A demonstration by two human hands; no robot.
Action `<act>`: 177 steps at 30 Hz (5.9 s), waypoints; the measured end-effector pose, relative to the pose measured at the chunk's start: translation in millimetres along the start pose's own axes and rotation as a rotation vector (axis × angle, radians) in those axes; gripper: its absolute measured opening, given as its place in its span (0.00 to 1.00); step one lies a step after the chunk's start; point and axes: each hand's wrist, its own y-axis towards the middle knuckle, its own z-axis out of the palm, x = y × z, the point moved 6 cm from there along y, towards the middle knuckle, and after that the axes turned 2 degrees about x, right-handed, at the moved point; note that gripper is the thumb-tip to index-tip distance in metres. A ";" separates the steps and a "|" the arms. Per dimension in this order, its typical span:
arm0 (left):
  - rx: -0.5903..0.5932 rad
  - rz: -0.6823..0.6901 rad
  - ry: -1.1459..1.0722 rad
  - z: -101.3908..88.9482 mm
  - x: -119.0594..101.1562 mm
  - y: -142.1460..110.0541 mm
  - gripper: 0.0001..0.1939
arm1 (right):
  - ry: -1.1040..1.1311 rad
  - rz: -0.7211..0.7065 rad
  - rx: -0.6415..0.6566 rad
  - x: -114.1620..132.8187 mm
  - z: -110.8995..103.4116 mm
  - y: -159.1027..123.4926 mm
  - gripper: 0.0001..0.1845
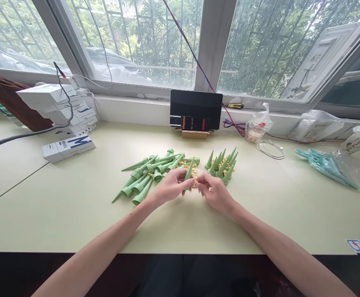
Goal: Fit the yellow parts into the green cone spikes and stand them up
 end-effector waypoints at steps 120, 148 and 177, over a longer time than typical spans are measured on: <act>-0.220 0.295 0.521 -6.0 -4.1 -1.3 0.13 | -0.380 -0.212 -0.499 25.4 -41.9 -15.2 0.07; -0.209 0.377 0.711 -2.6 -1.3 -4.2 0.12 | -0.707 0.079 -0.456 -2.8 -57.6 -6.9 0.06; -0.093 0.463 0.798 4.6 -4.3 -5.9 0.19 | -0.517 -0.191 -0.427 16.4 -25.8 -9.8 0.08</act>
